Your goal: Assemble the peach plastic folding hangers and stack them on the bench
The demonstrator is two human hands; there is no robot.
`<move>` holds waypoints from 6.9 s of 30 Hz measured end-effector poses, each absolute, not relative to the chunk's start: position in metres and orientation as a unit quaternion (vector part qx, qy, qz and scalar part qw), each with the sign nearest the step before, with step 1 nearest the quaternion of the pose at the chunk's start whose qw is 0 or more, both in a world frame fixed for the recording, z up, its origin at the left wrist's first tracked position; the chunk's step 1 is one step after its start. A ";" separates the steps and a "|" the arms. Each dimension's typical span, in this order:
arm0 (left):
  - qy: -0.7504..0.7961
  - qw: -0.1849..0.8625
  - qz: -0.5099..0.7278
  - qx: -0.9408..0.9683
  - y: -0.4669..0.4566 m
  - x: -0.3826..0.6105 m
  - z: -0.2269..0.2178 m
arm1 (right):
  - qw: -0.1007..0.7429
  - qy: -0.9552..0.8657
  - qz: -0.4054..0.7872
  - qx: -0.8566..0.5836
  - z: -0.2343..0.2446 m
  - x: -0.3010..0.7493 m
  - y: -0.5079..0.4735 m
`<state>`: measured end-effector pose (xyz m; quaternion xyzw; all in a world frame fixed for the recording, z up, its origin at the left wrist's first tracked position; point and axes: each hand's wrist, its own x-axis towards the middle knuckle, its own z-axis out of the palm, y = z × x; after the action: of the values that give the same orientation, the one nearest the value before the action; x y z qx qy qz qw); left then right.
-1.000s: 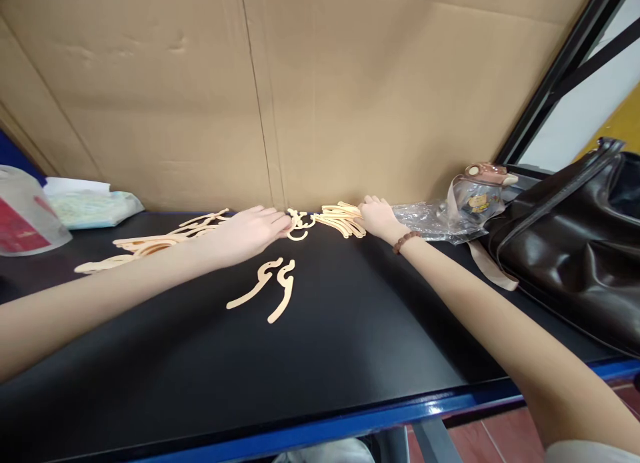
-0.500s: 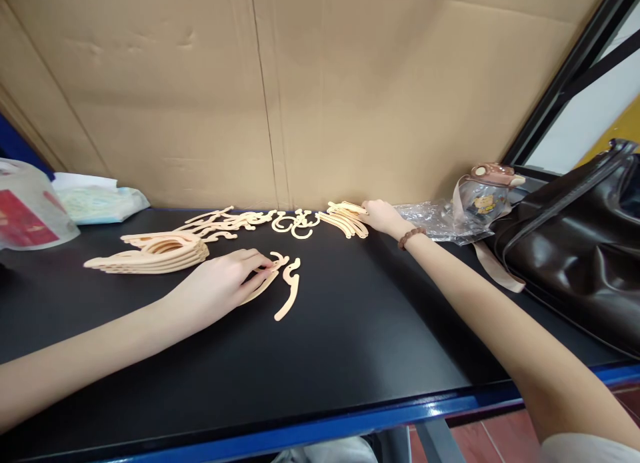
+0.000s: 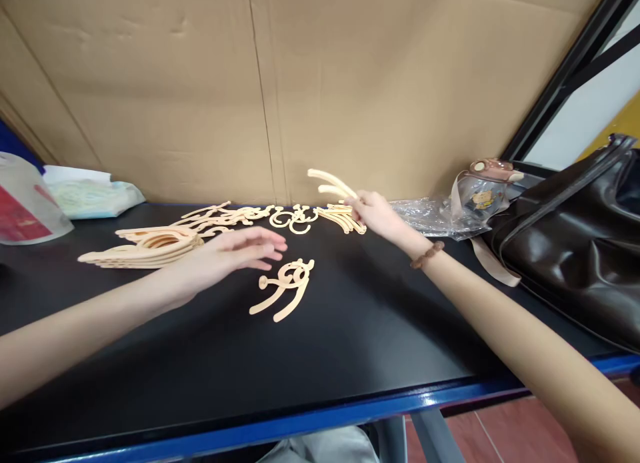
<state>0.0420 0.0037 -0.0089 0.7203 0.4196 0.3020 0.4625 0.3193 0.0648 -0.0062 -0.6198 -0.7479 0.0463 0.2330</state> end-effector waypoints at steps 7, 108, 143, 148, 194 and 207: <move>0.464 0.366 0.427 0.684 0.019 0.034 -0.026 | 0.320 -0.734 0.418 -0.429 -0.030 0.271 0.013; 0.430 0.200 0.304 0.827 0.029 0.021 -0.051 | 0.277 -0.819 0.176 -0.471 -0.029 0.321 0.032; 0.284 0.004 0.221 0.933 0.005 0.031 -0.038 | 0.177 -0.930 0.077 -0.312 -0.031 0.277 -0.010; 0.248 0.018 0.193 0.949 -0.003 0.034 -0.030 | 0.174 -0.924 0.056 -0.337 -0.026 0.275 -0.014; 0.352 0.126 0.345 0.861 -0.009 0.043 -0.037 | 0.409 -0.708 0.440 -0.372 -0.034 0.258 -0.015; 0.438 0.068 0.241 0.863 0.011 0.035 -0.046 | 0.404 -0.773 0.294 -0.392 -0.035 0.273 -0.007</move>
<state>0.0346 0.0111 -0.0459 0.8632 0.4381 0.2414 0.0685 0.2728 -0.0069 -0.0347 -0.3918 -0.7727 0.2936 0.4040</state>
